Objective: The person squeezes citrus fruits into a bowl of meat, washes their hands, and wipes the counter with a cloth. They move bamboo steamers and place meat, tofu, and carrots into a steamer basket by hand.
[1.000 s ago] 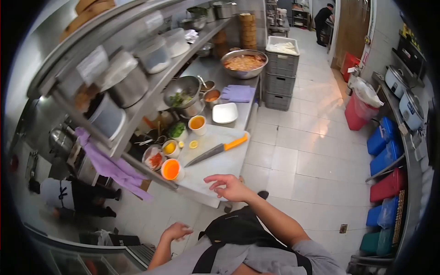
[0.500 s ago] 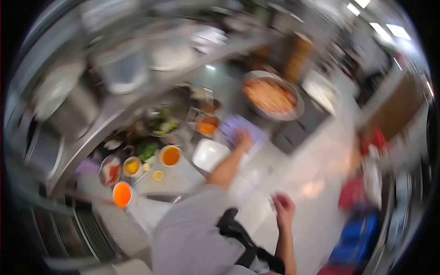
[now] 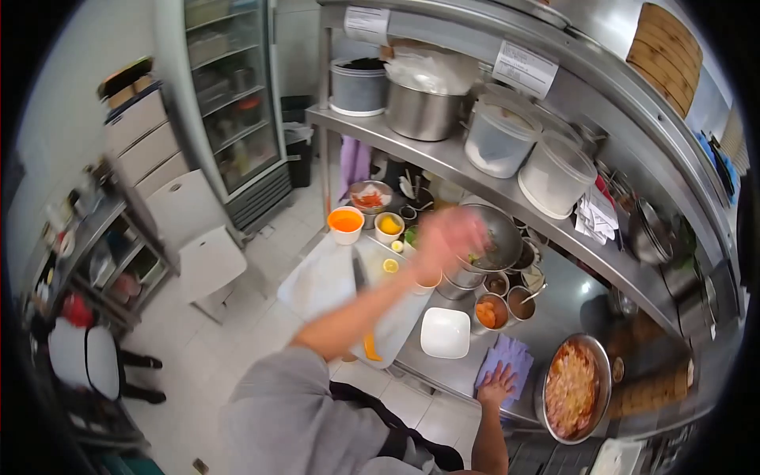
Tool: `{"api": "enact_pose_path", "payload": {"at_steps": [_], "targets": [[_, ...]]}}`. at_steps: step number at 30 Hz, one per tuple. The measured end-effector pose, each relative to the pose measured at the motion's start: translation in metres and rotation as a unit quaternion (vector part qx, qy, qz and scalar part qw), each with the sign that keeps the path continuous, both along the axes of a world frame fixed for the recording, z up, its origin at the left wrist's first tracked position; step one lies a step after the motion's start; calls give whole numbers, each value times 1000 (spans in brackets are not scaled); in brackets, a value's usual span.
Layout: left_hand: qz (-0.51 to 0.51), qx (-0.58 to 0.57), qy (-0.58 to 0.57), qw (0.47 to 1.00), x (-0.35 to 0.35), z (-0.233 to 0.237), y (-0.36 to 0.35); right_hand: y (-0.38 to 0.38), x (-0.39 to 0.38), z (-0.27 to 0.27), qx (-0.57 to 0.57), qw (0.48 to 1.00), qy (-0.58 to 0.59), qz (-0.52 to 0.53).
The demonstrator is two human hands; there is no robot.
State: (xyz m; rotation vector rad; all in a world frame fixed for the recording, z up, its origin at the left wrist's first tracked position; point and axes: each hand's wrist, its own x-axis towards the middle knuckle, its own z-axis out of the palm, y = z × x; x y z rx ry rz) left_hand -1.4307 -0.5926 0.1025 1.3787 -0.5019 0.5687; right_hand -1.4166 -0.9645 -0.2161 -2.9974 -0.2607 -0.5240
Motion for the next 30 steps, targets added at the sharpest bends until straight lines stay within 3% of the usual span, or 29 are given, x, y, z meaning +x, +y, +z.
{"api": "enact_pose_path", "payload": {"at_steps": [1,2,3,4,6,7,8,9,10,11,12,14,15,17,18,20,22,24,26,29,30], "targets": [[52,-75,-3,996,-4,45,51,-4,7,9,32,997,70,-17],[163,-179,-105,965,1,84,83,0,13,16,70,987,141,-41],[182,-229,-132,947,16,110,131,3,17,23,73,987,124,-74],[228,-259,-121,931,27,130,169,1,23,53,81,985,130,-82],[202,-333,20,921,40,169,229,11,44,131,-47,917,396,10],[168,-304,13,938,39,176,246,17,62,142,34,953,298,55],[179,-303,31,935,32,191,241,44,50,202,245,948,145,142],[194,-286,31,938,31,201,240,75,46,265,365,896,107,229],[209,-269,37,939,31,204,239,110,40,319,475,812,25,339],[214,-260,76,939,30,209,239,138,21,391,610,711,173,305],[216,-249,112,937,31,215,238,167,27,430,675,603,165,392],[241,-199,142,939,34,216,228,225,49,497,740,522,185,381],[226,-208,90,948,37,209,220,255,58,518,794,454,192,356],[154,-198,22,968,37,195,184,291,99,532,792,394,238,402],[96,-178,9,979,36,187,152,293,103,533,794,378,243,409],[26,-151,19,988,44,174,95,274,87,528,824,434,128,341],[-27,-150,23,988,58,170,46,232,88,510,843,458,-9,281],[-74,-118,47,989,67,180,5,192,89,500,841,476,-65,247],[-81,-117,30,989,90,184,-23,159,94,502,848,467,-128,213],[-45,-88,56,994,94,205,-59,150,133,520,813,531,-186,150],[-10,-83,38,996,91,212,-66,149,125,530,817,511,-198,181]]}}
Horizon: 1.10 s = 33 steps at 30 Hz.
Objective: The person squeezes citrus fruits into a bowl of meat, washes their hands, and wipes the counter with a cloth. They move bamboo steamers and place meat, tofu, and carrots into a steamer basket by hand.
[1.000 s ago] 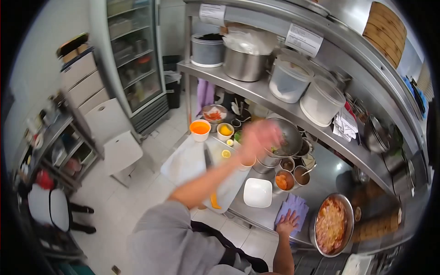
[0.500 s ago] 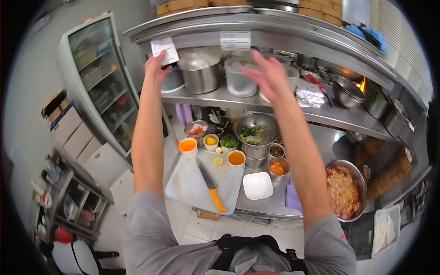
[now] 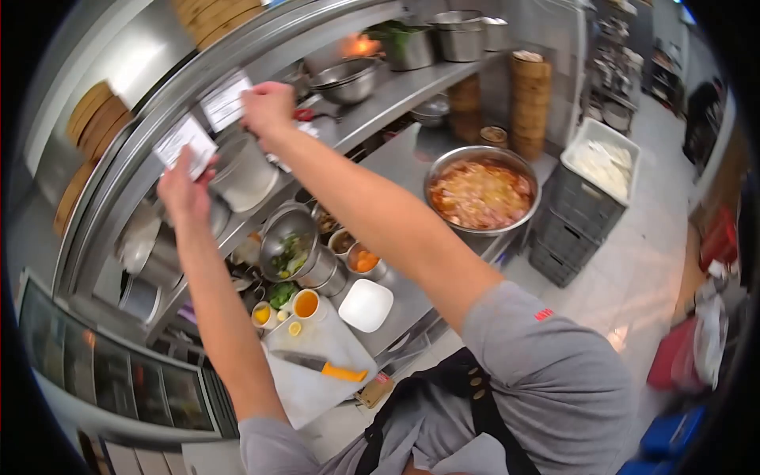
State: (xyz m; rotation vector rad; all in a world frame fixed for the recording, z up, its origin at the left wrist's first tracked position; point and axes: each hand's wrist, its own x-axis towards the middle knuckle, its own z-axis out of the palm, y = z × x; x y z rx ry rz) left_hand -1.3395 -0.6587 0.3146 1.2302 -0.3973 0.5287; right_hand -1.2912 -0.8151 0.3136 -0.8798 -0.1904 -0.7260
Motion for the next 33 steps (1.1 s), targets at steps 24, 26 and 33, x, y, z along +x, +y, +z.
{"api": "enact_pose_path", "payload": {"at_steps": [24,26,33], "targets": [[-401,235,399,790,-165,-341,-61,-140,-111,-505,-770,569,274,-90],[-396,239,416,783,-172,-355,-57,-142,-122,-509,-782,554,268,-102],[-123,90,495,855,-178,-458,-100,-69,-219,-464,-165,870,418,205]]}}
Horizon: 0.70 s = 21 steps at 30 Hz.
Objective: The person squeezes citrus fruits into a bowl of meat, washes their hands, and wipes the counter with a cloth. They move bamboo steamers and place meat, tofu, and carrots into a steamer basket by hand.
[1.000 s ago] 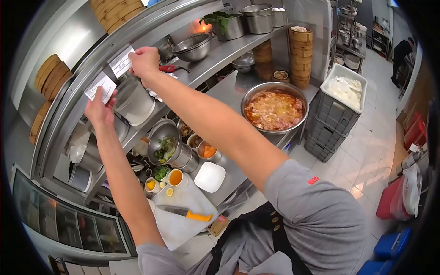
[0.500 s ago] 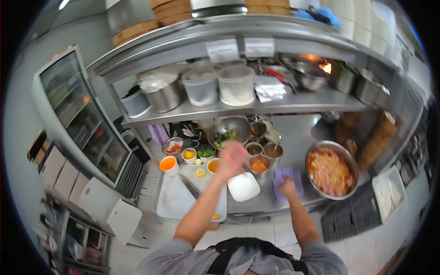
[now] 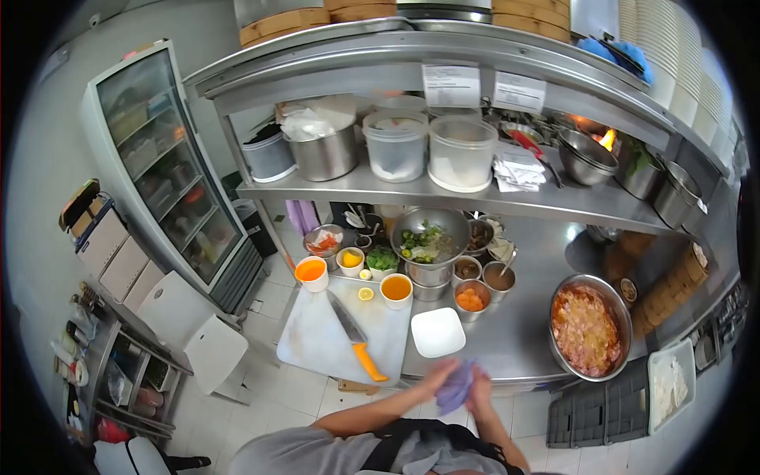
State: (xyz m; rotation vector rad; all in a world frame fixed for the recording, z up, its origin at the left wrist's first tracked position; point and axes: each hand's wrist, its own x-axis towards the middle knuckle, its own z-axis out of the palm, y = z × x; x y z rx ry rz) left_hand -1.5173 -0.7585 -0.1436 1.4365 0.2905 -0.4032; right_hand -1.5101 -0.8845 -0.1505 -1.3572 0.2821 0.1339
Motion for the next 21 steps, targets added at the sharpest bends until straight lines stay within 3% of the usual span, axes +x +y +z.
{"api": "enact_pose_path", "payload": {"at_steps": [1,2,3,4,5,6,7,8,9,10,11,12,13,15,17,19,20,21], "targets": [[71,14,-38,997,6,-15,-9,22,-3,-21,289,954,73,20],[77,15,-48,996,17,-4,-1,32,-16,41,252,964,79,-22],[-117,126,-120,978,30,24,7,18,-17,53,303,952,39,-14],[-302,242,-184,904,42,60,22,6,-11,61,358,934,-2,-3],[-200,260,-363,872,56,108,48,0,-9,83,277,957,-57,-66],[-94,262,-525,804,62,175,78,-8,-8,101,191,966,-107,-134],[-1,277,-489,827,54,280,108,-24,-2,103,68,975,-153,-145],[167,274,-560,764,48,352,144,-40,5,101,-57,967,-192,-157],[299,237,-687,618,65,415,179,-49,11,99,-50,967,-193,-161],[356,352,-757,420,70,480,213,-56,15,97,-85,961,-210,-159],[411,408,-743,336,73,535,223,-61,18,96,-121,953,-228,-159],[417,563,-685,201,95,578,260,-62,24,93,-116,951,-232,-169],[416,673,-562,242,112,595,280,-63,31,90,-133,956,-207,-159],[409,761,-423,272,128,624,314,-63,53,80,-149,959,-190,-147],[224,646,-370,629,132,647,340,-64,72,61,36,960,-174,-215],[291,588,-438,614,126,648,343,-68,80,46,17,956,-169,-240],[335,576,-482,569,121,645,338,-70,79,38,-5,953,-160,-258],[324,577,-489,568,112,644,321,-71,75,34,1,950,-156,-269]]}}
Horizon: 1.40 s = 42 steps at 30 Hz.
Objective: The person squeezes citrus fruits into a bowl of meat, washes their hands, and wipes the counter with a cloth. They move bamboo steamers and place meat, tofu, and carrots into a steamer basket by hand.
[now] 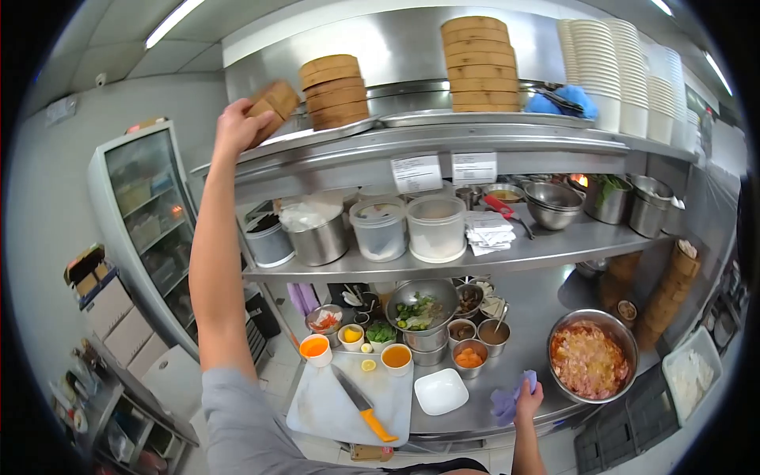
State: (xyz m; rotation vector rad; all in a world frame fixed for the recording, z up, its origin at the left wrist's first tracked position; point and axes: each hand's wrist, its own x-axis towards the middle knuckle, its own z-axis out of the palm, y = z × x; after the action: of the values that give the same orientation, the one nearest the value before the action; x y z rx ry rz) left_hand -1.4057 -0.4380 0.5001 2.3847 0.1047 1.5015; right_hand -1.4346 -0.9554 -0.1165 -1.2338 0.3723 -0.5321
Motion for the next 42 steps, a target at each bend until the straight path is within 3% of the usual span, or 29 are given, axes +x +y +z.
{"api": "enact_pose_path", "payload": {"at_steps": [2,4,6,8,10,13,16,18,19,20,22,24,25,26,27,28,30,32,34,37,42], "targets": [[-85,-30,-96,991,-21,5,-33,-3,-5,-4,-181,981,65,29],[-171,27,-95,980,-35,17,-81,-9,6,-46,-240,969,39,34],[-217,91,-87,968,-5,28,-125,-12,7,-71,-454,890,38,-16],[-156,137,-16,978,30,31,-177,-9,4,-76,-455,889,57,8],[-194,148,18,970,83,17,-210,-7,5,-83,-453,890,43,4],[-154,204,51,966,118,-2,-235,-7,7,-91,-487,872,45,-5],[-154,185,128,962,126,18,-226,-10,6,-95,-489,870,57,11],[-192,82,61,976,138,43,-199,-12,8,-90,-491,870,43,17],[-128,104,23,986,138,56,-180,-11,10,-77,-482,876,29,1],[-130,101,30,986,132,58,-165,-12,8,-64,-474,880,18,-14],[115,84,-70,987,120,64,-135,-9,15,-36,-485,874,-13,-26],[158,22,-140,977,150,68,-86,-3,20,-9,-495,867,-46,-38],[157,21,-135,978,147,67,-78,-1,19,4,-549,836,11,16],[68,-73,-107,989,144,68,-70,0,16,8,-596,797,71,70],[-22,-165,-75,983,143,66,-64,-4,21,-18,-598,777,151,126],[-24,-168,-70,983,149,66,-53,-8,20,-34,-598,776,157,126],[-90,74,17,993,158,84,-36,-9,21,-57,-612,747,191,178],[-64,135,62,987,169,91,-30,-7,23,-76,-614,750,182,163],[43,237,46,969,160,85,-47,-6,20,-86,-618,753,174,146],[94,327,-3,940,155,81,-54,2,19,-88,-644,740,154,116],[130,291,83,944,128,82,-85,4,16,-85,-646,735,163,128]]}}
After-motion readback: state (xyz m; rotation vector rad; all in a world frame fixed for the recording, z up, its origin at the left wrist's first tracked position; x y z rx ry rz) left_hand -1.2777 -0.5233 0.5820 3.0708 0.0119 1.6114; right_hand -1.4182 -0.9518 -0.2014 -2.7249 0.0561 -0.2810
